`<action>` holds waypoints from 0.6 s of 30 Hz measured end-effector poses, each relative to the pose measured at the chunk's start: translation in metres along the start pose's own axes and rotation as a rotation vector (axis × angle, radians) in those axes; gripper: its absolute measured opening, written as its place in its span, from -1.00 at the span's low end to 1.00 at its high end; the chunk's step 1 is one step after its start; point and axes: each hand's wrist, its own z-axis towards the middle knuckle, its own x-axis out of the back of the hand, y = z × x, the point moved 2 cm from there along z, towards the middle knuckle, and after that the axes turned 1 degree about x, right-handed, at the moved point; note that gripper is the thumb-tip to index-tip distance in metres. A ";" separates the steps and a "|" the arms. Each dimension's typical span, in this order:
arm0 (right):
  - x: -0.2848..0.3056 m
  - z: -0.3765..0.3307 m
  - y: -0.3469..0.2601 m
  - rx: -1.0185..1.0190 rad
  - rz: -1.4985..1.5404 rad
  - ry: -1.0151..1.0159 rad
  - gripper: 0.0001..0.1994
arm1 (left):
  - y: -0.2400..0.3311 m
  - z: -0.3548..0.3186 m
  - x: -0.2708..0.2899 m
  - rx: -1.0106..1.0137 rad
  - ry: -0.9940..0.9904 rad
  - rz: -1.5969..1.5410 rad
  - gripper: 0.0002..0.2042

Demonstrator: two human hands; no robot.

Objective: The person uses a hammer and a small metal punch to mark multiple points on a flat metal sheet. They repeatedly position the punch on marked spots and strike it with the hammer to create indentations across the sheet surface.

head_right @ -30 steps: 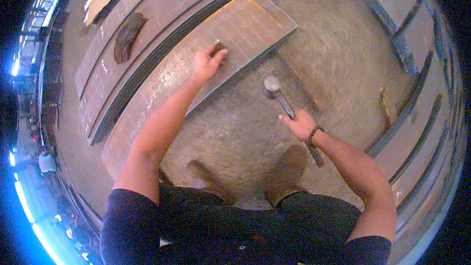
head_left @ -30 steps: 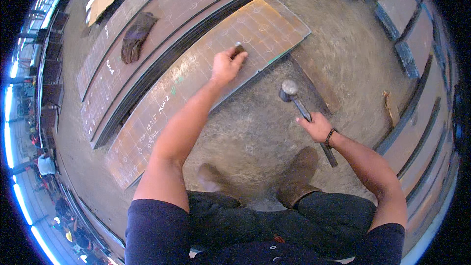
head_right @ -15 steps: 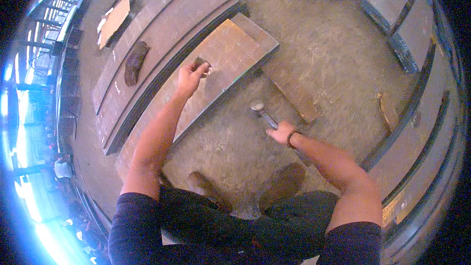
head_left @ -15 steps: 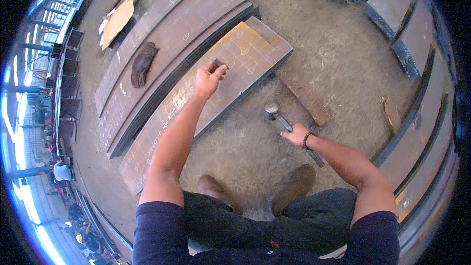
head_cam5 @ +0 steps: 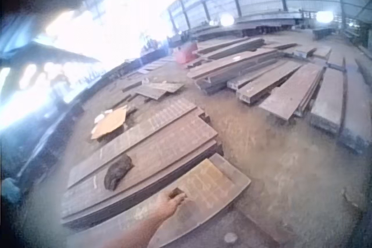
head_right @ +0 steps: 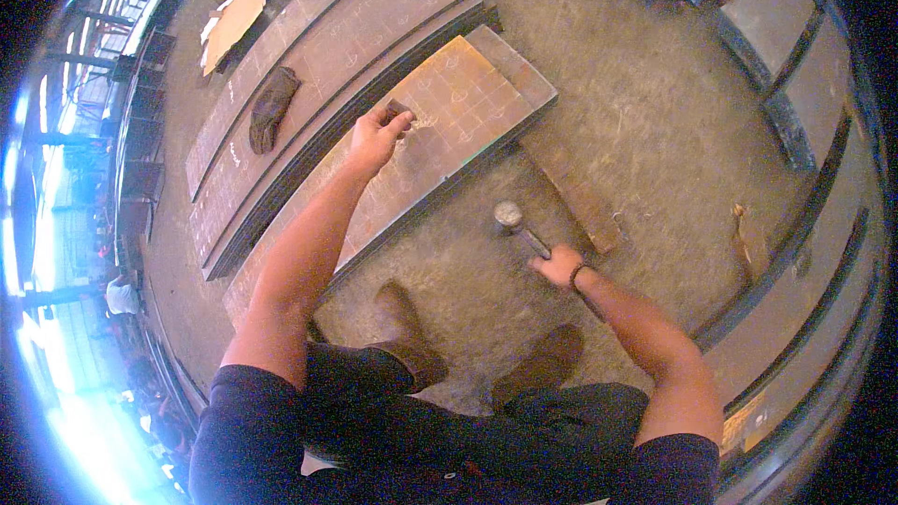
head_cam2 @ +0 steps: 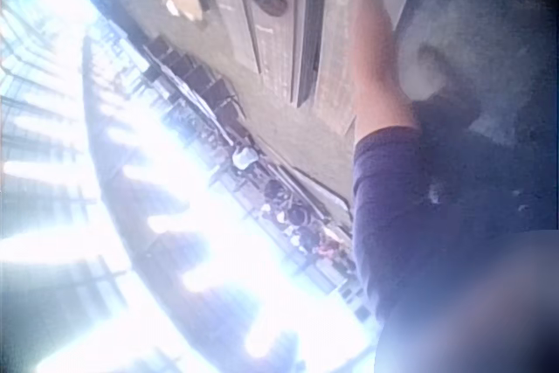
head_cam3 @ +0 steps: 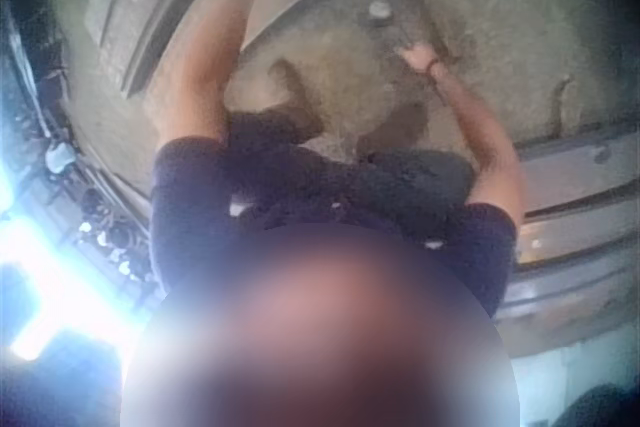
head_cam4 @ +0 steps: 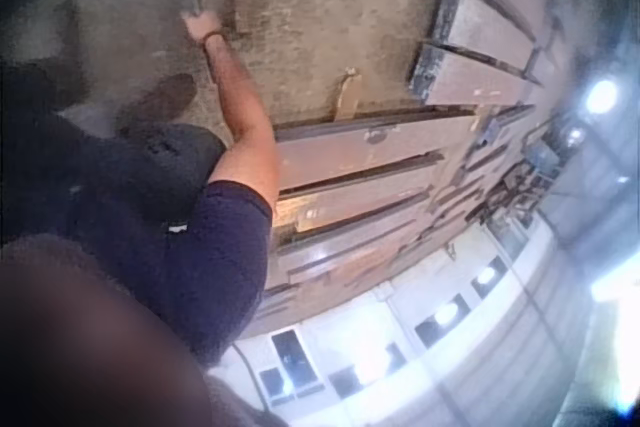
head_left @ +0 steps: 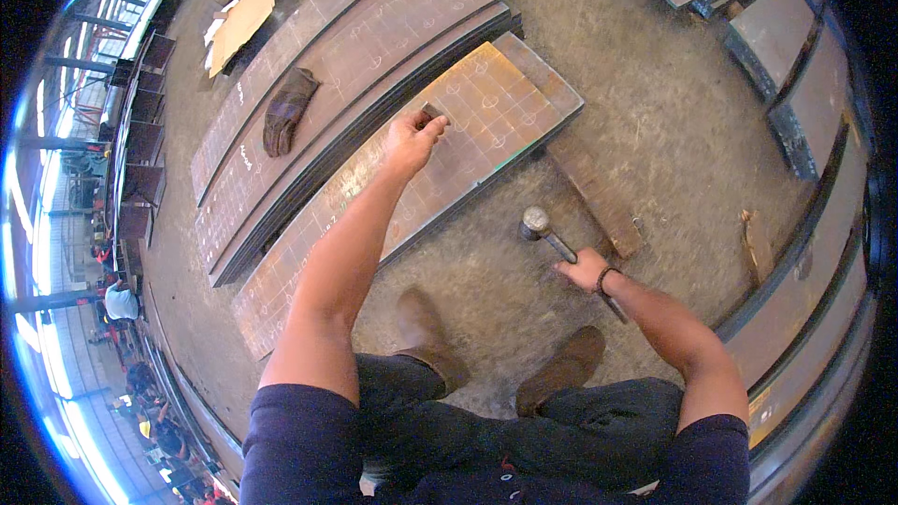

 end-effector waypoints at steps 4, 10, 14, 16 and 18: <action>0.018 0.001 0.004 -0.003 -0.003 -0.081 -0.55 | -0.013 0.017 -0.007 -0.007 0.044 0.043 -0.71; 0.027 -0.005 -0.006 -0.152 -0.004 -0.194 -0.44 | -0.018 0.029 -0.010 -0.048 -0.006 -0.017 -0.68; 0.026 -0.010 -0.011 -0.157 0.023 -0.167 -0.46 | -0.024 0.025 -0.010 -0.060 -0.032 0.028 -0.68; 0.025 -0.009 -0.011 -0.128 -0.051 -0.123 -0.47 | -0.026 0.025 -0.010 -0.092 -0.008 0.045 -0.68; 0.024 -0.007 -0.009 -0.121 -0.027 -0.141 -0.48 | -0.027 0.027 -0.012 -0.098 0.005 0.072 -0.68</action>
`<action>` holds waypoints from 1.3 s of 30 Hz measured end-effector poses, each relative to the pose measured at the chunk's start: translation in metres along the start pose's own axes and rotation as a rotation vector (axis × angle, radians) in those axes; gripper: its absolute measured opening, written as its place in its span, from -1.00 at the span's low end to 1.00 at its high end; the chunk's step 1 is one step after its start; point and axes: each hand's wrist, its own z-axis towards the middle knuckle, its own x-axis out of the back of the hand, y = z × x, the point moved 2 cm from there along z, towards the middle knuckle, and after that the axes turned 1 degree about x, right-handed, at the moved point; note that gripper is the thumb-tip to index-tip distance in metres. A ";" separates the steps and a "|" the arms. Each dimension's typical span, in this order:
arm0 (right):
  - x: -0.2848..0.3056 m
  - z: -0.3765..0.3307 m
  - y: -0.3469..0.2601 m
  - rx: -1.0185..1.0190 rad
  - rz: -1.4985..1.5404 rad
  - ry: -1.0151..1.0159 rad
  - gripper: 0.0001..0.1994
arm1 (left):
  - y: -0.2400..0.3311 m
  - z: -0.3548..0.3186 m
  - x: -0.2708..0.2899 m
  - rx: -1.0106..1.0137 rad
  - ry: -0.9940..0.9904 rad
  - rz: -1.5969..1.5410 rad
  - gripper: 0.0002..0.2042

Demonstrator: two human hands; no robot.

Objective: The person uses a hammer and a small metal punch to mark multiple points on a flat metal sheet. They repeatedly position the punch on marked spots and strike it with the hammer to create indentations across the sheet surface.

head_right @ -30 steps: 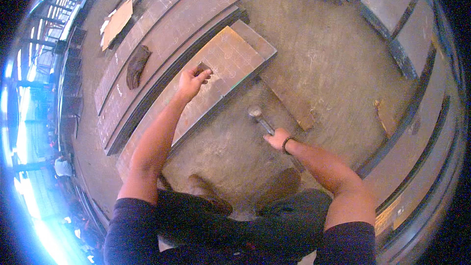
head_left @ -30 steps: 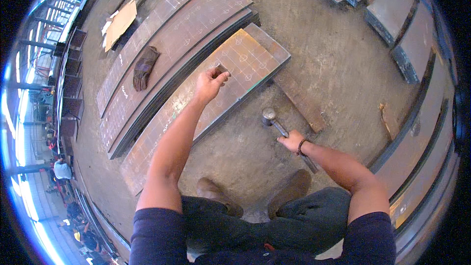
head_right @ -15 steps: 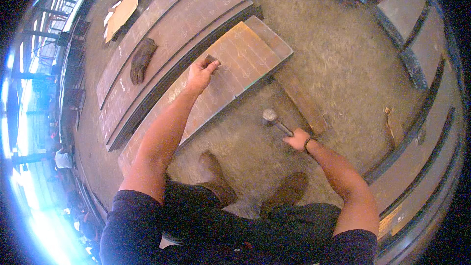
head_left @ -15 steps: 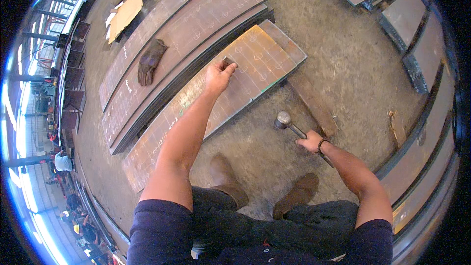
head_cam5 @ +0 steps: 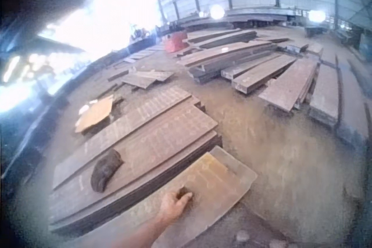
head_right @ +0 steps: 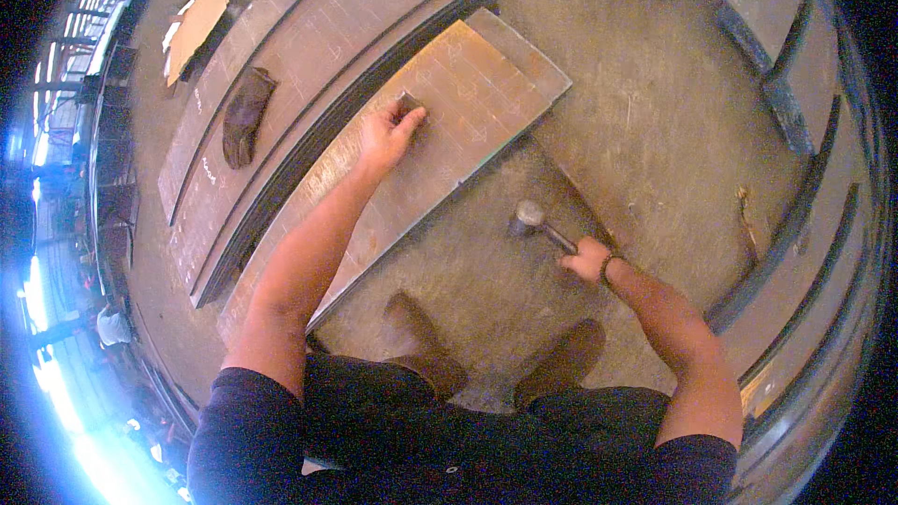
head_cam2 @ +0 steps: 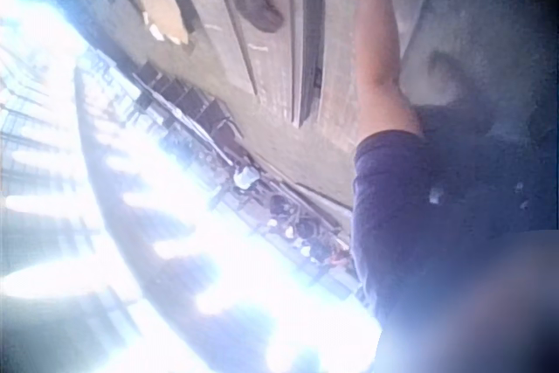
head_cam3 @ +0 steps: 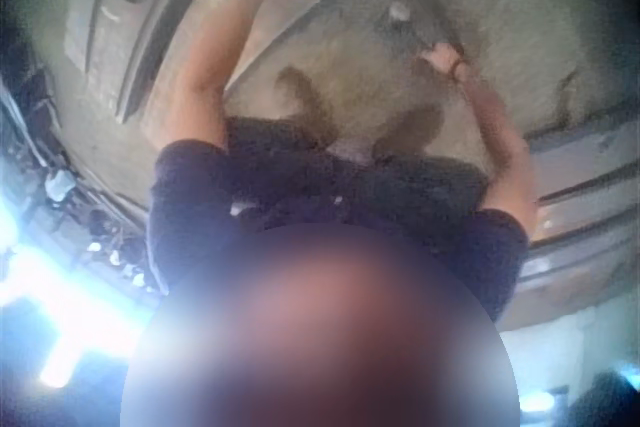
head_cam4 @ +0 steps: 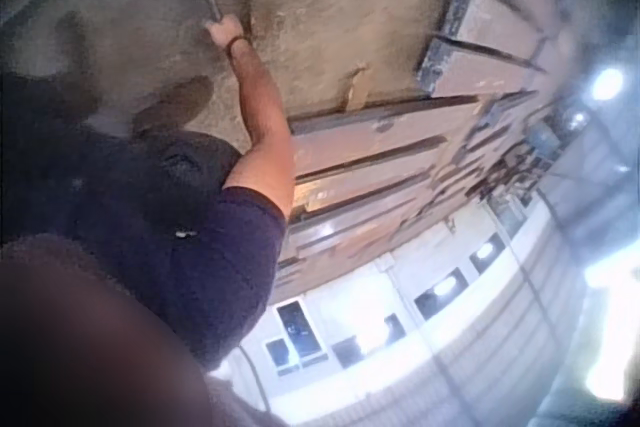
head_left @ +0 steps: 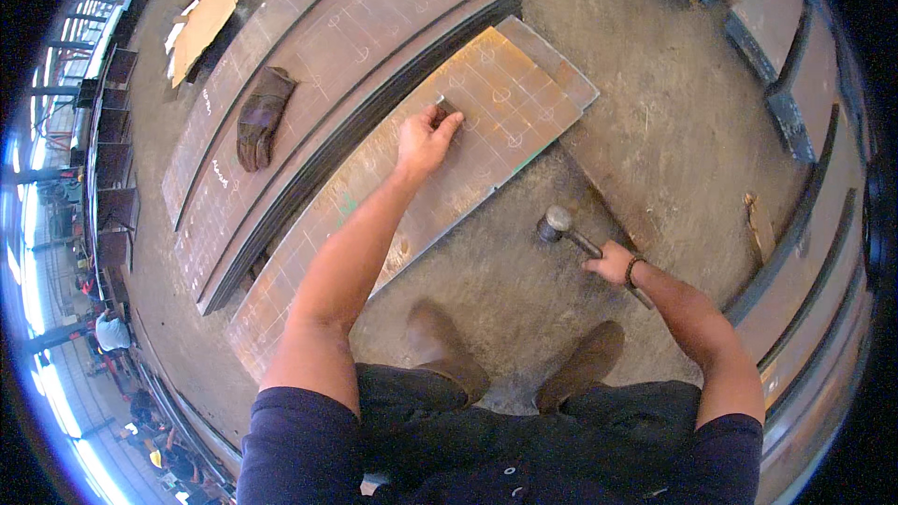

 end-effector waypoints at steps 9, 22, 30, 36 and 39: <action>-0.001 -0.006 -0.002 -0.067 0.031 0.023 -0.52 | 0.000 -0.002 -0.004 -0.049 -0.033 0.001 -0.69; 0.000 0.000 0.000 0.051 -0.024 0.033 -0.51 | 0.005 -0.003 -0.005 -0.001 -0.021 0.002 -0.71; -0.007 0.007 0.008 0.088 -0.012 0.082 -0.59 | 0.007 -0.006 -0.006 0.000 -0.007 -0.011 -0.73; -0.003 0.003 0.003 0.001 -0.036 0.048 -0.46 | -0.002 -0.001 -0.007 0.006 -0.052 -0.055 -0.70; -0.001 -0.001 -0.001 -0.057 -0.026 0.020 -0.47 | -0.003 -0.002 -0.005 -0.037 -0.032 0.060 -0.70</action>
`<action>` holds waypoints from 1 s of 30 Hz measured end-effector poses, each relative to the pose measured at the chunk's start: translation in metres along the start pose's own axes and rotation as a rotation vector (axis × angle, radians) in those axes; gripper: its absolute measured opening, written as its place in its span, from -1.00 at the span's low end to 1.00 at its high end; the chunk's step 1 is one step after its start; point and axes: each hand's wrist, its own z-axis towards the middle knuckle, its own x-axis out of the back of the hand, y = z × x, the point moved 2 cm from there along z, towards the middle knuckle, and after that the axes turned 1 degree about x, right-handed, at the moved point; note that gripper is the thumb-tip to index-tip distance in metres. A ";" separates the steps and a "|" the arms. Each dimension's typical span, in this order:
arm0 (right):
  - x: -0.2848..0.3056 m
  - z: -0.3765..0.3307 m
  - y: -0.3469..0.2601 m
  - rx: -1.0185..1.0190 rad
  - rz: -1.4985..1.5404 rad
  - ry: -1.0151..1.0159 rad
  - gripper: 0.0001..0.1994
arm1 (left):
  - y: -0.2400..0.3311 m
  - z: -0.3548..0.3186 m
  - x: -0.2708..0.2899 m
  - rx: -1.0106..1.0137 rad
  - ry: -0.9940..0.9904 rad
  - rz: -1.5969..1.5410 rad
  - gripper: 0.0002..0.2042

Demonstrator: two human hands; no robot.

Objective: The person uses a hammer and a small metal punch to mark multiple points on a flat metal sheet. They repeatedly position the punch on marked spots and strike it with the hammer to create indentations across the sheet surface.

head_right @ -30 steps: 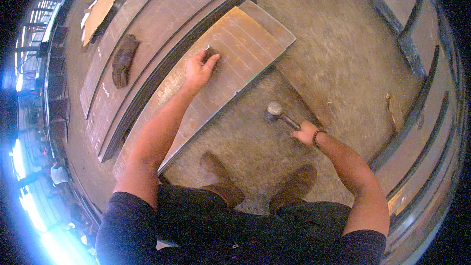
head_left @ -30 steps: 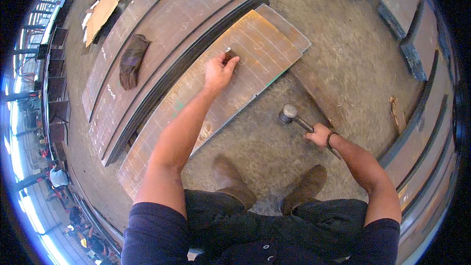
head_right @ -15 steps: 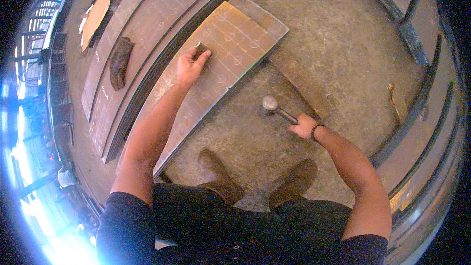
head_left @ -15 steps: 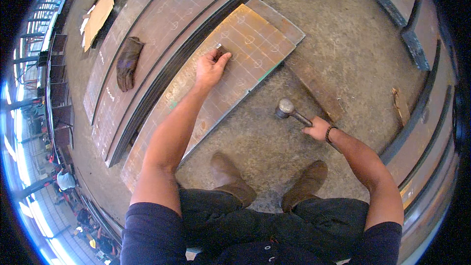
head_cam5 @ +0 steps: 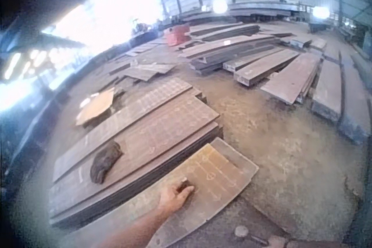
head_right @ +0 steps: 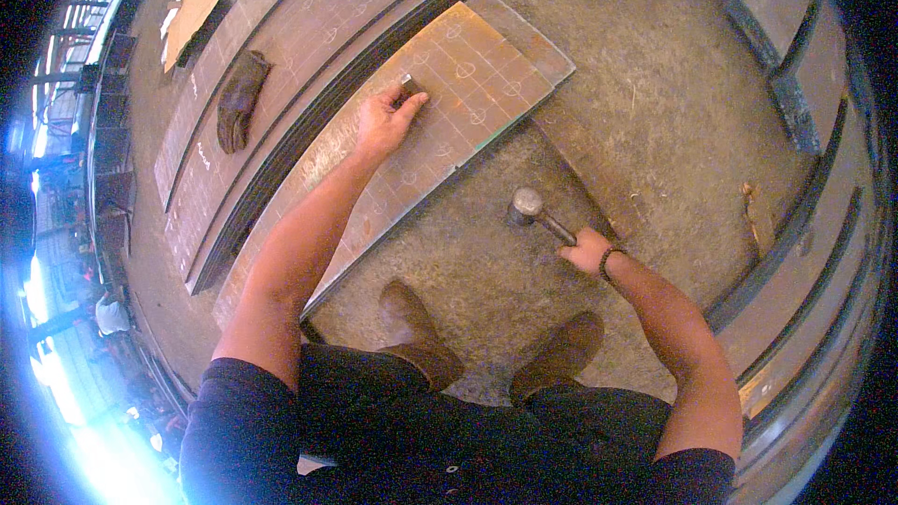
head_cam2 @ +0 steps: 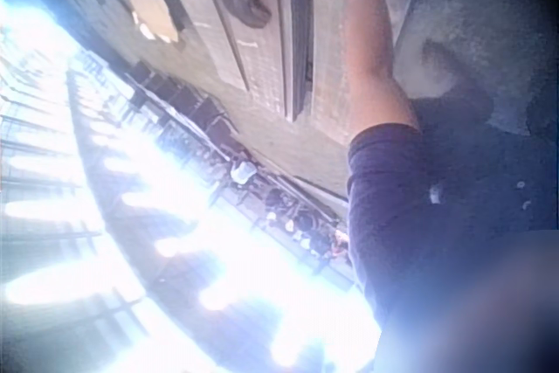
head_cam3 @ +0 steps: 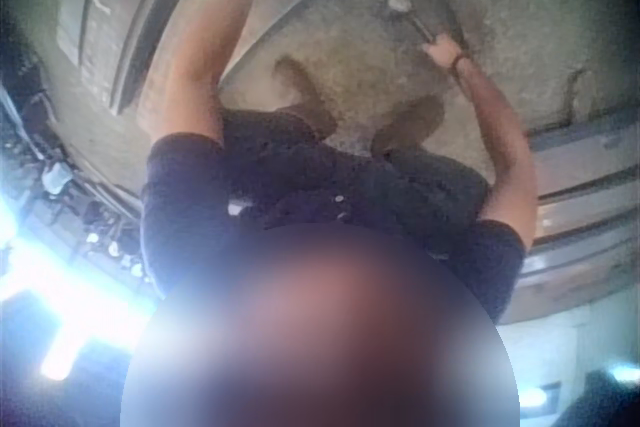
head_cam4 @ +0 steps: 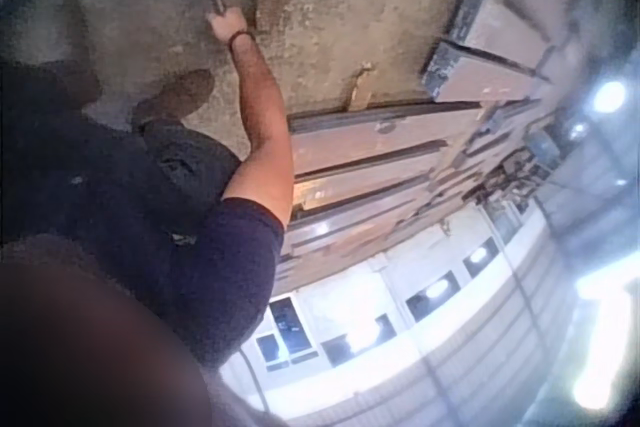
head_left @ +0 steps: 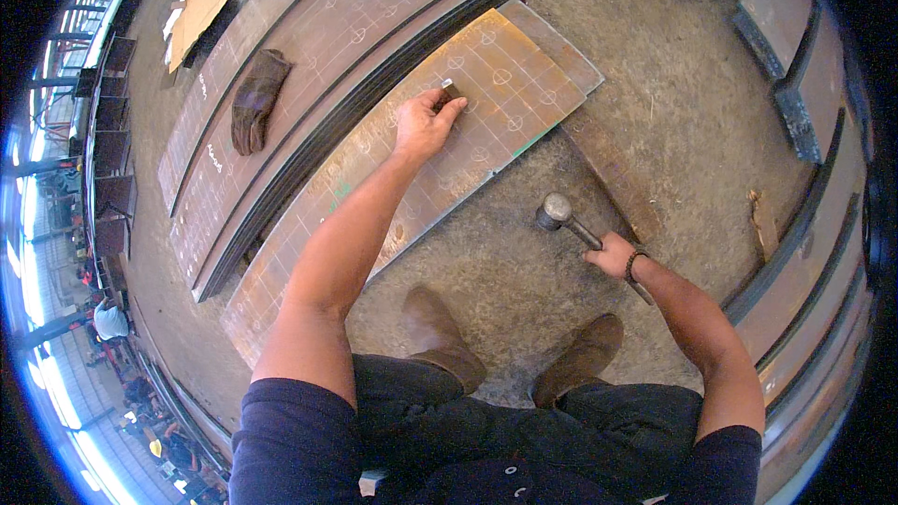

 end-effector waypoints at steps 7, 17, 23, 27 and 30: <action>-0.002 0.000 0.000 0.034 0.032 0.014 -0.51 | 0.000 0.001 -0.001 -0.040 0.013 -0.003 -0.69; -0.009 -0.013 -0.007 0.145 -0.037 0.153 -0.49 | 0.006 -0.002 -0.001 -0.143 0.063 0.063 -0.72; 0.009 -0.071 -0.055 0.287 0.073 0.259 -0.40 | 0.010 -0.004 0.000 -0.386 0.156 0.119 -0.73; 0.040 -0.087 -0.121 0.463 0.199 0.419 -0.51 | 0.009 -0.003 -0.004 -0.399 0.103 0.196 -0.77; 0.080 -0.091 -0.180 0.708 0.269 0.670 -0.56 | 0.009 -0.004 -0.004 -0.444 0.116 0.169 -0.80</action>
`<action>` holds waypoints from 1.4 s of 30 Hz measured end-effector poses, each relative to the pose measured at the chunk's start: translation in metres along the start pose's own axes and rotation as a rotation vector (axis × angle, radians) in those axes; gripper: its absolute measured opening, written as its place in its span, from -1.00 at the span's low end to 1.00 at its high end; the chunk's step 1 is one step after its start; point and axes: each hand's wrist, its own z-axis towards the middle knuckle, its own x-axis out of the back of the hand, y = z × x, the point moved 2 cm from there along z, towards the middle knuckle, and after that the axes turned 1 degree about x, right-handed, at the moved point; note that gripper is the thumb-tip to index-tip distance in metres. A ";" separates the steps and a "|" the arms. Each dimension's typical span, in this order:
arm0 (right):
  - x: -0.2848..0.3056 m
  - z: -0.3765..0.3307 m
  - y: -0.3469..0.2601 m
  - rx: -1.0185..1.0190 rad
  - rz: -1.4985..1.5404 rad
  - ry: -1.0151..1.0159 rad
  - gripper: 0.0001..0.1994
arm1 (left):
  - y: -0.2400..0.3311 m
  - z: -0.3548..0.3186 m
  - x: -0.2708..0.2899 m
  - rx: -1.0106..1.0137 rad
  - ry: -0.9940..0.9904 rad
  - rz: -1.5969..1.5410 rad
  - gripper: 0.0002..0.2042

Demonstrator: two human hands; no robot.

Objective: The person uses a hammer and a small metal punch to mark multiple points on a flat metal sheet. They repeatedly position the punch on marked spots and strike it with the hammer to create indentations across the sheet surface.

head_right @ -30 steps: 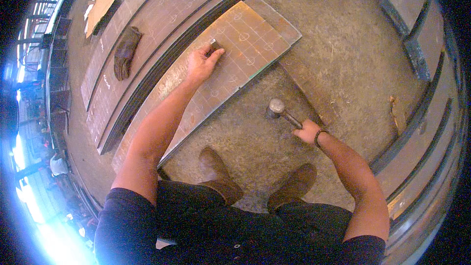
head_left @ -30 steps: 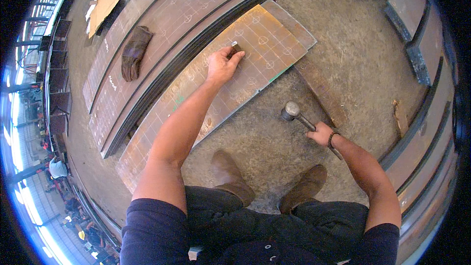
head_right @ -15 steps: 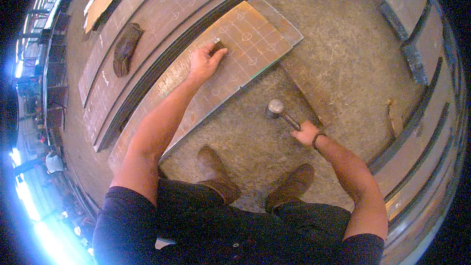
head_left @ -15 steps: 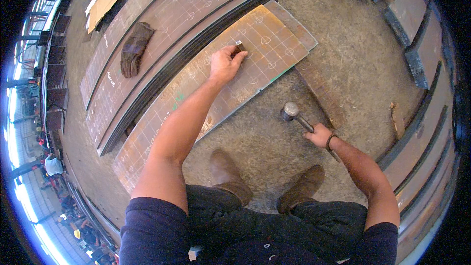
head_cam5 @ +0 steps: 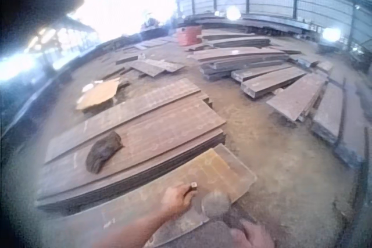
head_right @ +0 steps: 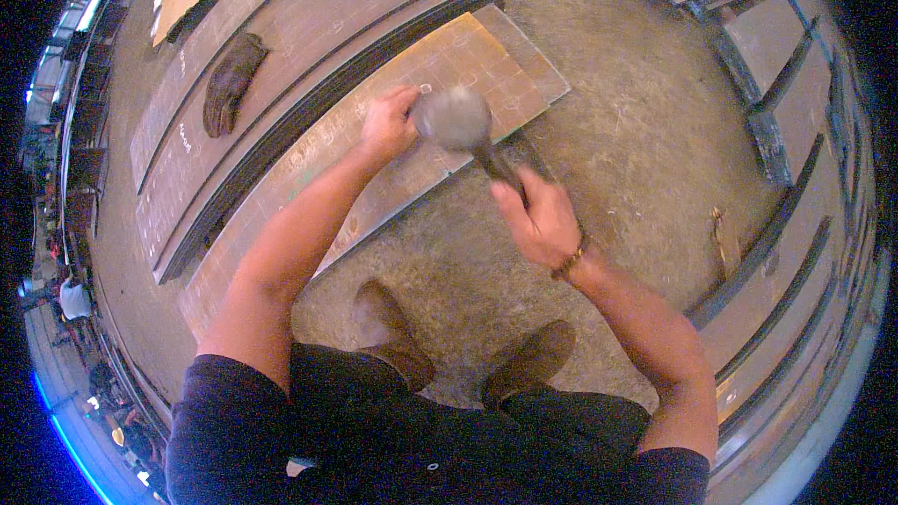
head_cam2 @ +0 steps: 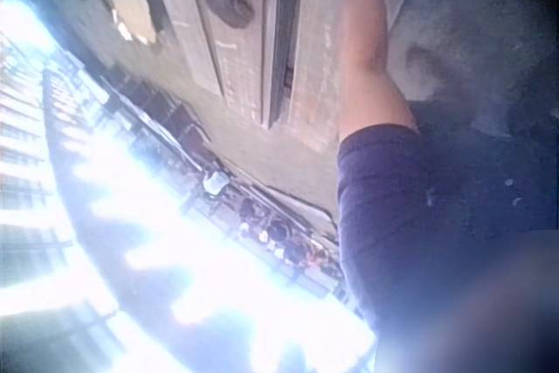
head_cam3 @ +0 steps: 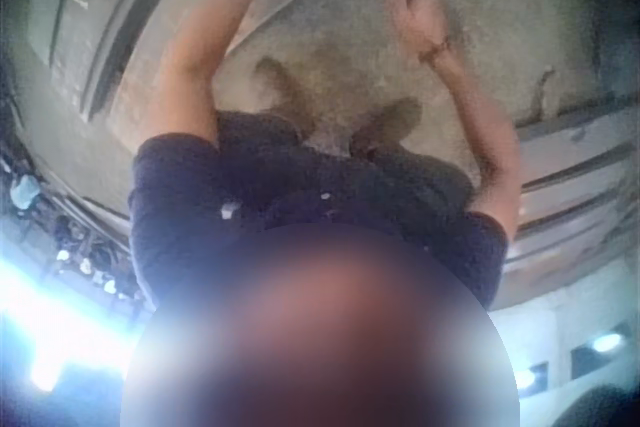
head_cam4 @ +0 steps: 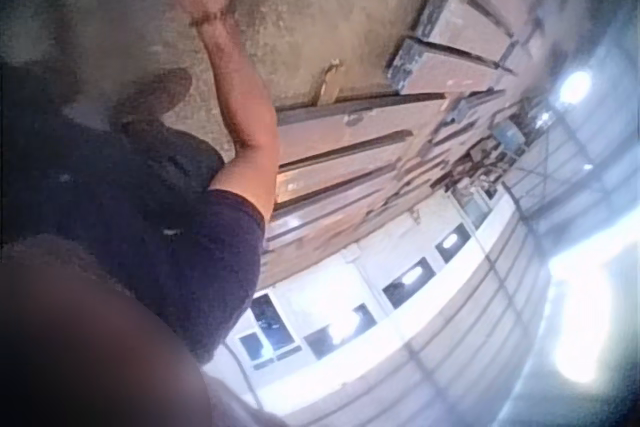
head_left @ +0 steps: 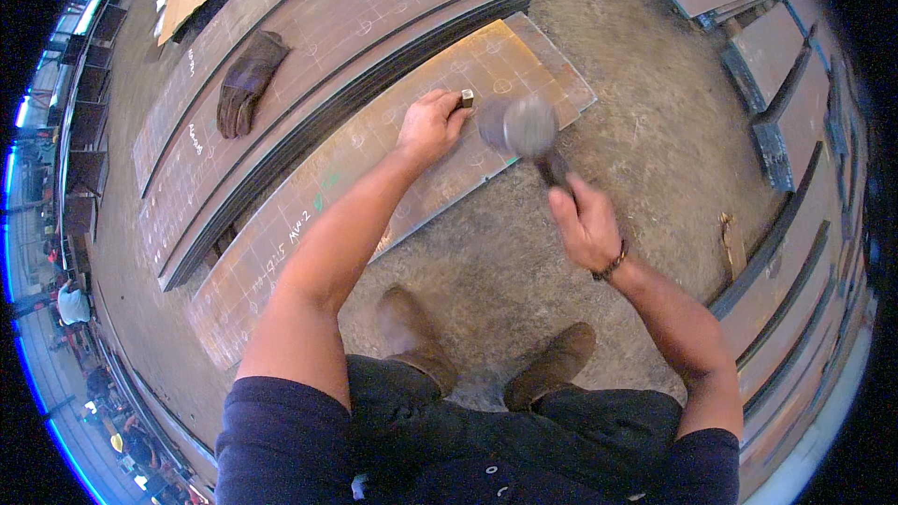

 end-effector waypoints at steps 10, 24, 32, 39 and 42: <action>-0.023 0.078 -0.010 -0.308 -0.272 -0.197 -0.36 | -0.005 0.001 -0.002 -0.012 -0.025 -0.022 -0.81; -0.018 -0.122 0.114 -0.665 -0.008 -0.387 -0.47 | 0.003 0.010 0.004 0.489 -0.120 -0.307 -0.67; -0.012 -0.140 0.144 -0.951 0.144 -0.400 -0.56 | 0.050 0.003 -0.023 0.417 -0.236 -0.231 -0.68; -0.019 -0.144 0.155 -0.946 0.078 -0.400 -0.56 | 0.044 0.002 -0.032 0.290 -0.218 -0.190 -0.64; -0.017 -0.144 0.155 -0.930 0.102 -0.396 -0.56 | 0.040 0.001 -0.032 0.344 -0.278 -0.166 -0.65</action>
